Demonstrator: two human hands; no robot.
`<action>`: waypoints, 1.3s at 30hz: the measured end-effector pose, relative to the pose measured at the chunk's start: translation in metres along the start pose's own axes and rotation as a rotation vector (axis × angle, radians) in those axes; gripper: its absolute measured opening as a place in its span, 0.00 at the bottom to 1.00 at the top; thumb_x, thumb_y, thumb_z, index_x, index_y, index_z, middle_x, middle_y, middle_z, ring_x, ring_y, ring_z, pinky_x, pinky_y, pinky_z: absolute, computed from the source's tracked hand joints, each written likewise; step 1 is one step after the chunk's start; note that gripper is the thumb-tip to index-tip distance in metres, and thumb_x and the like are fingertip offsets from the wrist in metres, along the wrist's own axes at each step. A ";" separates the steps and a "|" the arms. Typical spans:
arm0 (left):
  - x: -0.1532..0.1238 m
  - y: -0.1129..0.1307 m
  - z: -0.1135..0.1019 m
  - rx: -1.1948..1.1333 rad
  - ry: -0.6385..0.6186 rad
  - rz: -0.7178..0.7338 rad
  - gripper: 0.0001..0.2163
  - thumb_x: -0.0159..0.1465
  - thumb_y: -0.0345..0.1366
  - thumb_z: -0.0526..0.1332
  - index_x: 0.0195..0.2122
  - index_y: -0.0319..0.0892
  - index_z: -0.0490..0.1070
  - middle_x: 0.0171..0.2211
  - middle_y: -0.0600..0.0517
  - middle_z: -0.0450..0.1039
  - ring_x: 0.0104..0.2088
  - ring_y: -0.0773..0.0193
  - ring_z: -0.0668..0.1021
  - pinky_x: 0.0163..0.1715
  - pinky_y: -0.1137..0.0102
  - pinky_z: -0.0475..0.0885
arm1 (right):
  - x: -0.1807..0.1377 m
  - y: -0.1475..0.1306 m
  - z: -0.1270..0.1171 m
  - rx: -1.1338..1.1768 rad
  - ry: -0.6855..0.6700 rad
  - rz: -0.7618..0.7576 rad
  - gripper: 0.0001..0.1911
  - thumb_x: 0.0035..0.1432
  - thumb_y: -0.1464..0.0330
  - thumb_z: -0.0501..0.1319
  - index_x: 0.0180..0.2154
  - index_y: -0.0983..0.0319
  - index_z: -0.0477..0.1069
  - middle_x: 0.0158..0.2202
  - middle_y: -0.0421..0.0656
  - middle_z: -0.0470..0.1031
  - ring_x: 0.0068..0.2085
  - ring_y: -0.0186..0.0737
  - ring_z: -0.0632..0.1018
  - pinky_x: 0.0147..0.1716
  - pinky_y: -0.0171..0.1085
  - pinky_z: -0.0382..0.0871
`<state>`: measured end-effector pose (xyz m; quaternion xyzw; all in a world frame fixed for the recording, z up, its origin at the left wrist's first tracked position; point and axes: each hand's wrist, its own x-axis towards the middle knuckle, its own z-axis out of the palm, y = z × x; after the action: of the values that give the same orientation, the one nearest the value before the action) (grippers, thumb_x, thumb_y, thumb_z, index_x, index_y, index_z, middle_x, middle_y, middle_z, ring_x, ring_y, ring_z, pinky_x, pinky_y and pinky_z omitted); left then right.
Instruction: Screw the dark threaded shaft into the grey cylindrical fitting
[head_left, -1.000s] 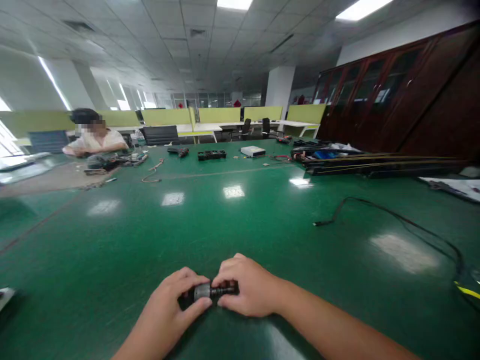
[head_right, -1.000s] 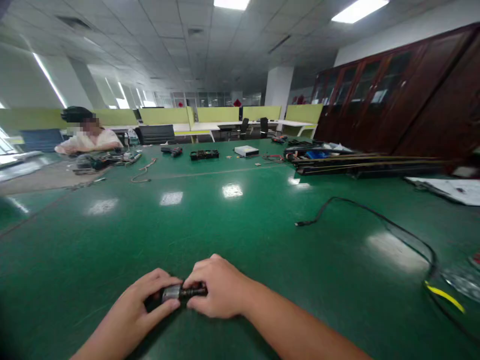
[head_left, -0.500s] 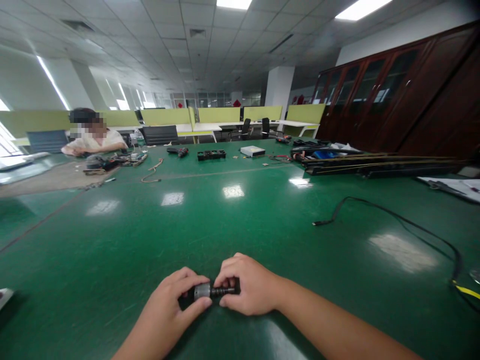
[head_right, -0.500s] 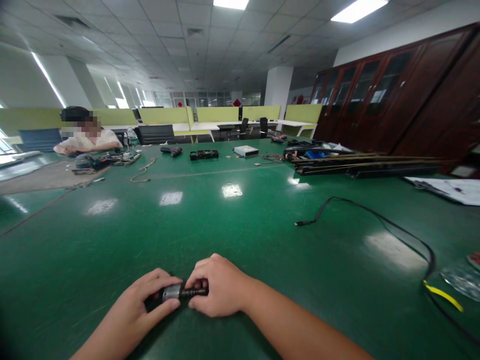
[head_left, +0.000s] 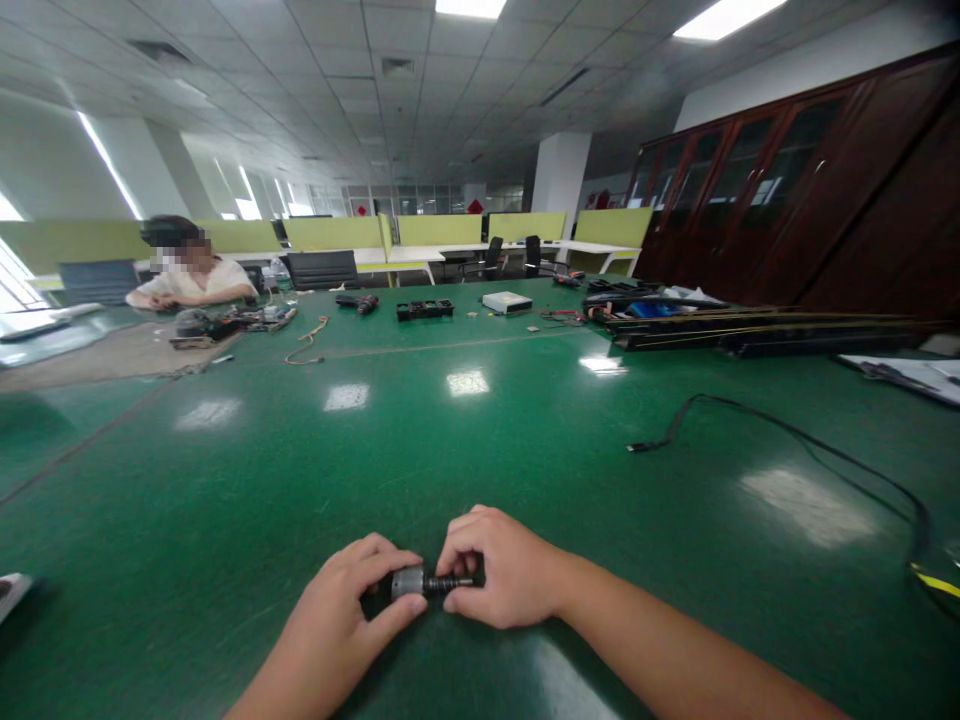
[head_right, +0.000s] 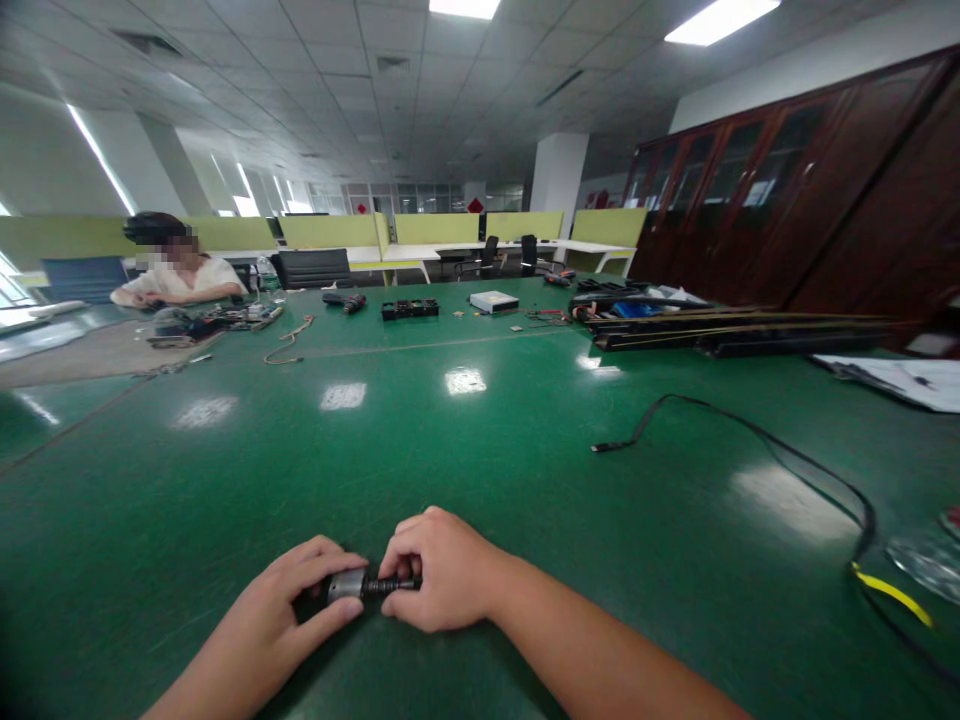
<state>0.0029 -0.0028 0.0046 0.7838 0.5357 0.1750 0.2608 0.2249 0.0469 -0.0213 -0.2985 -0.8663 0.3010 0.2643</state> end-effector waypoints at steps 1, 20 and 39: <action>0.000 0.000 0.000 -0.001 0.003 0.003 0.12 0.65 0.42 0.62 0.47 0.49 0.77 0.40 0.51 0.75 0.43 0.58 0.76 0.45 0.67 0.69 | 0.000 0.000 0.001 -0.001 0.003 0.004 0.08 0.44 0.68 0.71 0.30 0.61 0.77 0.26 0.35 0.73 0.28 0.32 0.73 0.34 0.32 0.64; -0.001 0.001 -0.001 0.010 0.018 0.028 0.12 0.65 0.42 0.62 0.48 0.49 0.77 0.40 0.51 0.75 0.42 0.58 0.77 0.44 0.66 0.70 | -0.001 -0.001 0.000 -0.094 0.005 -0.022 0.07 0.48 0.66 0.70 0.30 0.61 0.74 0.25 0.35 0.74 0.28 0.33 0.75 0.39 0.35 0.65; 0.000 0.000 0.000 0.010 0.033 0.036 0.13 0.65 0.43 0.62 0.49 0.49 0.77 0.40 0.50 0.76 0.42 0.58 0.77 0.44 0.67 0.72 | -0.001 0.000 0.000 -0.101 -0.019 -0.010 0.07 0.50 0.64 0.68 0.31 0.60 0.75 0.25 0.36 0.74 0.28 0.33 0.75 0.38 0.34 0.65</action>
<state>0.0023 -0.0023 0.0047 0.7917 0.5267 0.1897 0.2447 0.2256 0.0463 -0.0212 -0.3042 -0.8842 0.2585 0.2425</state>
